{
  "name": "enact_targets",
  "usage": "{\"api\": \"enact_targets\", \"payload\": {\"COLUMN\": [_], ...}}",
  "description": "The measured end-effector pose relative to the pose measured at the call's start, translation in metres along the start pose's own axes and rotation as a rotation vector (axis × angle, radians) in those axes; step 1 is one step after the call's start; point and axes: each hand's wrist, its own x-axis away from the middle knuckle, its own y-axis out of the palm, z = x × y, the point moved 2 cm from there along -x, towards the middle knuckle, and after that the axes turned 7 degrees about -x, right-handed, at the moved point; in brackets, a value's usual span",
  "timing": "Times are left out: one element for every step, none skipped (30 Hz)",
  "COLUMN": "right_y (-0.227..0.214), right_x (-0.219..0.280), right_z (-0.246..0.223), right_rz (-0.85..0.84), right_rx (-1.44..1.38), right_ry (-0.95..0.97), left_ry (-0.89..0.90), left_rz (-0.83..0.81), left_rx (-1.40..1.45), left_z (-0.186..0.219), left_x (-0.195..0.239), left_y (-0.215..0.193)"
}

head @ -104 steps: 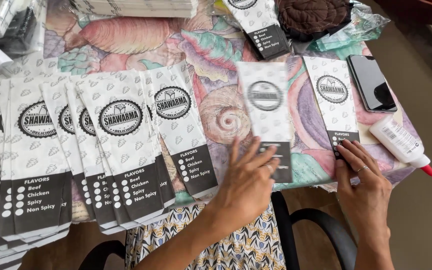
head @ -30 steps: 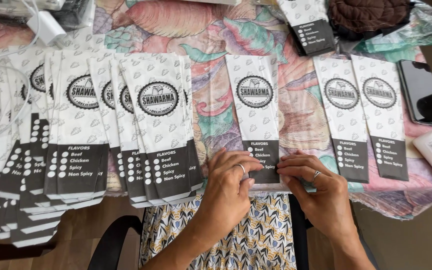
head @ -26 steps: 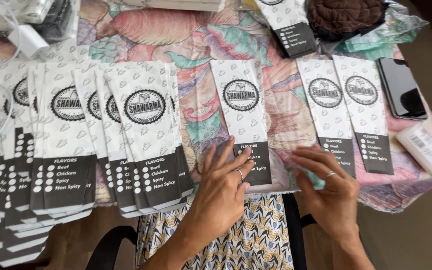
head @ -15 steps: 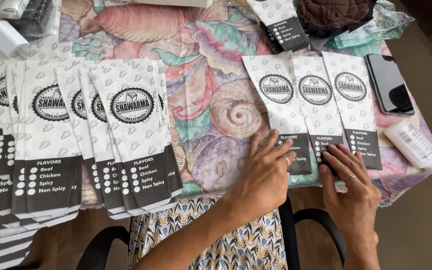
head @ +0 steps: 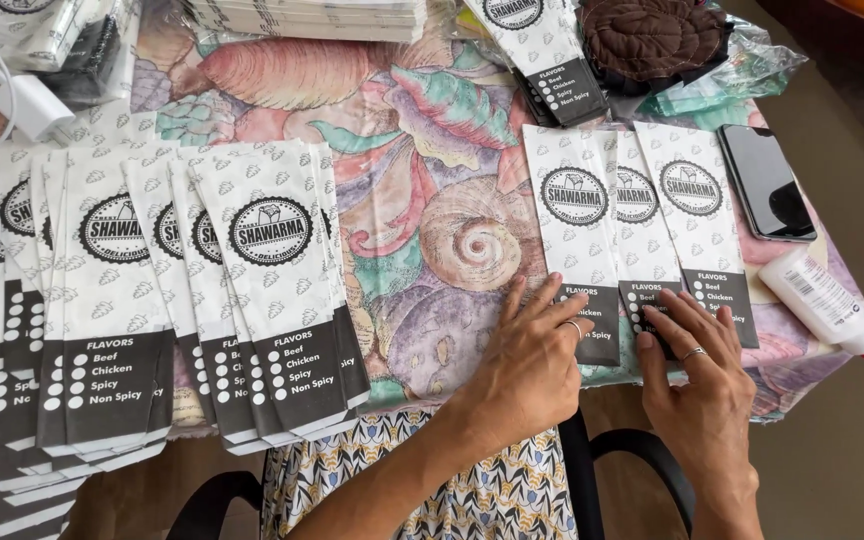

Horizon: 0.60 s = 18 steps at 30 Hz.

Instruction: Applying glue to the edges of paper wrappers and folding them to create food sleeves.

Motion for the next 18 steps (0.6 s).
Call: {"api": "enact_targets", "payload": {"right_y": [0.000,0.001,0.001,0.001,0.001,0.001,0.000,0.000,0.000,-0.001,-0.003,-0.005,-0.009,-0.013,-0.017,-0.019,-0.021,-0.021], "right_x": [-0.001,0.000,0.000,0.000,0.000,-0.002,-0.001,-0.003,-0.004,-0.003,-0.003,-0.003,-0.003,-0.003,-0.002,0.002,0.006,0.007], "right_z": [0.000,0.000,0.000,0.000,-0.001,-0.001,0.000,0.001,0.002,0.001,0.001,0.002,0.006,0.009,0.012,0.016,0.021,0.025], "right_rz": [0.002,-0.004,-0.011,-0.013,-0.015,-0.014,-0.013,-0.014,-0.014,-0.017,0.020,0.058,0.056,0.058,0.060,0.056,0.029,0.008], "right_rx": [0.003,-0.006,-0.015,-0.011,-0.021,-0.031,-0.027,-0.049,-0.070,-0.074,-0.073,-0.071,-0.074,-0.025,0.023,0.018,0.036,0.051], "right_ry": [0.003,0.006,0.010,0.015,0.023,0.027,0.029,0.028,0.028,0.026,0.034,0.039,0.035,0.054,0.072,0.072,0.102,0.127], "left_ry": [0.005,0.004,0.004,0.006,0.005,0.006,0.010,0.018,0.027,0.022,0.060,0.099,0.095,0.075,0.056,0.050,-0.092,-0.232], "left_rz": [-0.002,-0.004,-0.007,-0.011,-0.017,-0.019,-0.019,-0.012,-0.005,-0.005,0.109,0.226,0.230,0.328,0.426,0.424,0.392,0.358], "left_rx": [0.001,-0.027,-0.056,-0.051,-0.068,-0.087,-0.085,-0.091,-0.096,-0.097,0.007,0.110,0.109,0.029,-0.051,-0.054,-0.251,-0.453], "left_z": [0.000,0.000,0.000,0.002,0.005,0.007,0.008,0.007,0.006,0.008,0.011,0.013,0.009,0.006,0.004,-0.010,-0.026,-0.043], "left_x": [-0.001,-0.002,-0.002,-0.003,-0.003,-0.005,-0.004,-0.003,-0.003,0.003,0.008,0.013,0.023,0.035,0.047,0.062,0.077,0.092], "left_y": [0.002,0.004,0.007,0.006,0.006,0.004,0.006,0.006,0.006,-0.002,-0.011,-0.021,-0.035,-0.050,-0.065,-0.076,-0.086,-0.099]}}
